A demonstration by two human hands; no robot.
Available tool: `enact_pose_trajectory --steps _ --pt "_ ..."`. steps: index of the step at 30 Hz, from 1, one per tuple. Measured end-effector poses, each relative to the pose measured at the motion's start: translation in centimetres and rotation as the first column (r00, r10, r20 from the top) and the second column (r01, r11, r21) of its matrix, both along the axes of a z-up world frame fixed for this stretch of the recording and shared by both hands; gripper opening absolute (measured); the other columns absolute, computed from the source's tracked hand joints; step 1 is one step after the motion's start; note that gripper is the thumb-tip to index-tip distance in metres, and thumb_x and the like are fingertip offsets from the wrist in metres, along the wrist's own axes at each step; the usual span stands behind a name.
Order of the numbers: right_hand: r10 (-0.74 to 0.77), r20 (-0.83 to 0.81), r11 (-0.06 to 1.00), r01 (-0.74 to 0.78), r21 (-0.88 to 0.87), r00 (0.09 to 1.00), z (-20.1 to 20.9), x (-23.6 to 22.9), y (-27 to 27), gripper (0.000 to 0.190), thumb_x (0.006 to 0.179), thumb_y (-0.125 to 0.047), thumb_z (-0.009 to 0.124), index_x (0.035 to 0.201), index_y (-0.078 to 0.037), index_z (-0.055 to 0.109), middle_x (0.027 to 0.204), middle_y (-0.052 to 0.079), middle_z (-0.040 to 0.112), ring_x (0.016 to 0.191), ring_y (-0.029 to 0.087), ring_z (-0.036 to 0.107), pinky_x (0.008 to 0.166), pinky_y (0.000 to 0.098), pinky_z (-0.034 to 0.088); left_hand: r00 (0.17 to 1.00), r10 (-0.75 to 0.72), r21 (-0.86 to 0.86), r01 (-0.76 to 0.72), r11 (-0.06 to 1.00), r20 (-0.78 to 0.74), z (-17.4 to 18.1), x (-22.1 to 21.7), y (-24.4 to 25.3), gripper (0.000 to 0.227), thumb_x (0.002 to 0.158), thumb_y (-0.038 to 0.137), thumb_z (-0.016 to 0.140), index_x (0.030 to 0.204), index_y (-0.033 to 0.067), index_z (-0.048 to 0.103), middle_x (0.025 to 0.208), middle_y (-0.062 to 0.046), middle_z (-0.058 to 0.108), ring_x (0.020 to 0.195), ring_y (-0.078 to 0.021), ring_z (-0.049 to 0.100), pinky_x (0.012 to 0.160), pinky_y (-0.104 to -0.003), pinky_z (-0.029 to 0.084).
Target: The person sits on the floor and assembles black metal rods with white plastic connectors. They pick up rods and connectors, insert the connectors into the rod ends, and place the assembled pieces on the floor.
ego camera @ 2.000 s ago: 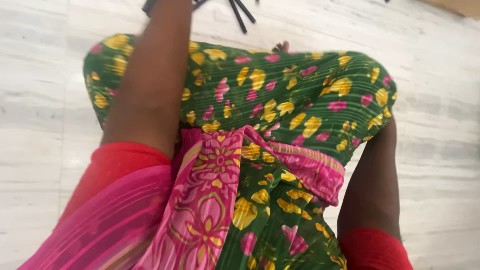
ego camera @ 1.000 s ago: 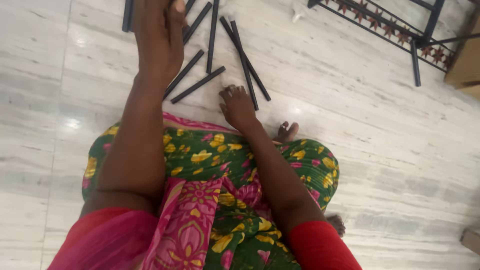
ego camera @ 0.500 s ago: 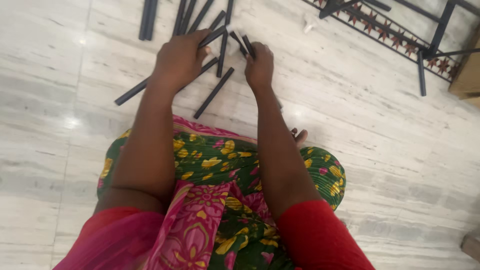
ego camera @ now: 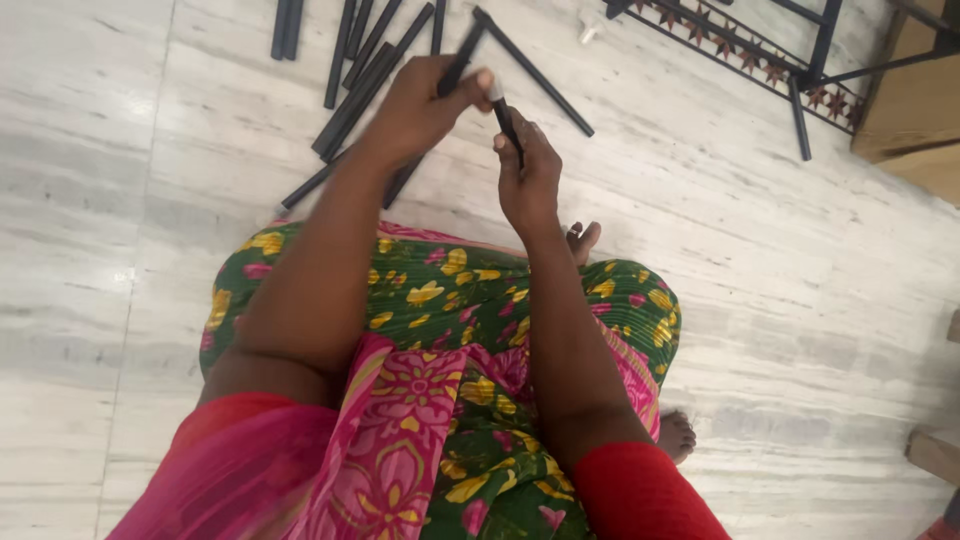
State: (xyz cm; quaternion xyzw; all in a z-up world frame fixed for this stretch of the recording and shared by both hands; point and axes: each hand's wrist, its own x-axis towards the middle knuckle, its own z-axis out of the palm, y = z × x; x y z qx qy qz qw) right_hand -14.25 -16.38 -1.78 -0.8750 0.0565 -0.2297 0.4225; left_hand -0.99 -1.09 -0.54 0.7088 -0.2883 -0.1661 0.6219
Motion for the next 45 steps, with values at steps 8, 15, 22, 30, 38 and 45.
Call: enact_pose_trajectory --steps 8,15,22,30,38,45 --pt "-0.025 -0.220 1.000 0.024 -0.010 0.975 2.2 2.6 2.0 0.036 0.108 -0.023 0.053 0.133 0.000 0.064 0.082 0.018 0.066 0.070 0.032 0.063 0.069 0.0396 0.051 0.840 0.209 -0.315 -0.401 0.860 -0.501 -1.4 -1.3 -2.2 0.048 0.096 0.050 0.064 0.099 0.0023 0.070 0.084 -0.007 0.083 0.044 -0.0048 0.044 0.039 -0.026 0.032" --pt "0.037 -0.309 0.993 -0.070 -0.096 0.950 -4.3 5.0 3.6 0.035 0.111 -0.028 0.050 0.119 0.002 0.066 0.084 0.020 0.066 0.074 0.037 0.062 0.066 0.0461 0.047 0.673 0.249 -0.322 -0.603 0.730 -0.697 -6.5 2.1 -1.3 0.049 0.103 0.045 0.060 0.098 -0.0018 0.071 0.075 -0.010 0.074 0.050 -0.0083 0.056 0.045 -0.027 0.046" --pt "0.283 -0.446 0.784 0.063 0.617 0.849 -6.3 2.6 3.1 0.039 0.112 -0.036 0.055 0.121 0.000 0.068 0.076 0.008 0.063 0.062 0.016 0.055 0.058 0.0303 0.046 0.838 0.506 -0.098 -0.532 0.841 -0.205 -7.6 8.2 5.1 0.042 0.110 0.036 0.060 0.095 0.0013 0.077 0.074 -0.006 0.066 0.064 -0.0187 0.059 0.064 -0.038 0.046" --pt "0.190 -0.046 0.702 -0.103 0.705 0.981 -0.3 4.1 -2.0 0.046 0.107 -0.025 0.059 0.149 -0.010 0.047 0.092 0.004 0.068 0.069 0.009 0.057 0.066 0.0237 0.047 0.883 0.275 0.212 -0.373 0.903 0.381 -1.1 4.1 3.7 0.050 0.108 0.041 0.060 0.147 0.0092 0.055 0.094 -0.018 0.071 0.089 -0.0412 0.069 0.073 -0.054 0.052" --pt "0.087 -0.095 0.996 -0.085 0.025 0.992 4.3 1.4 -2.2 0.027 0.110 -0.013 0.065 0.137 -0.007 0.068 0.088 0.006 0.056 0.079 0.015 0.052 0.073 0.0306 0.046 0.736 -0.004 0.305 -0.275 0.912 0.677 4.5 0.2 3.7 0.026 0.110 0.033 0.062 0.133 0.0319 0.073 0.081 -0.003 0.062 0.088 -0.0271 0.057 0.084 -0.049 0.035" --pt "0.028 -0.120 0.986 -0.047 -0.159 0.992 7.8 -0.7 -2.2 0.025 0.106 -0.011 0.069 0.131 -0.007 0.073 0.080 0.007 0.053 0.072 0.019 0.049 0.066 0.0333 0.042 0.671 -0.012 0.279 -0.291 0.915 0.741 5.3 -0.9 2.6 0.017 0.104 0.042 0.071 0.116 0.0351 0.080 0.085 0.001 0.063 0.097 -0.0259 0.055 0.088 -0.049 0.029"
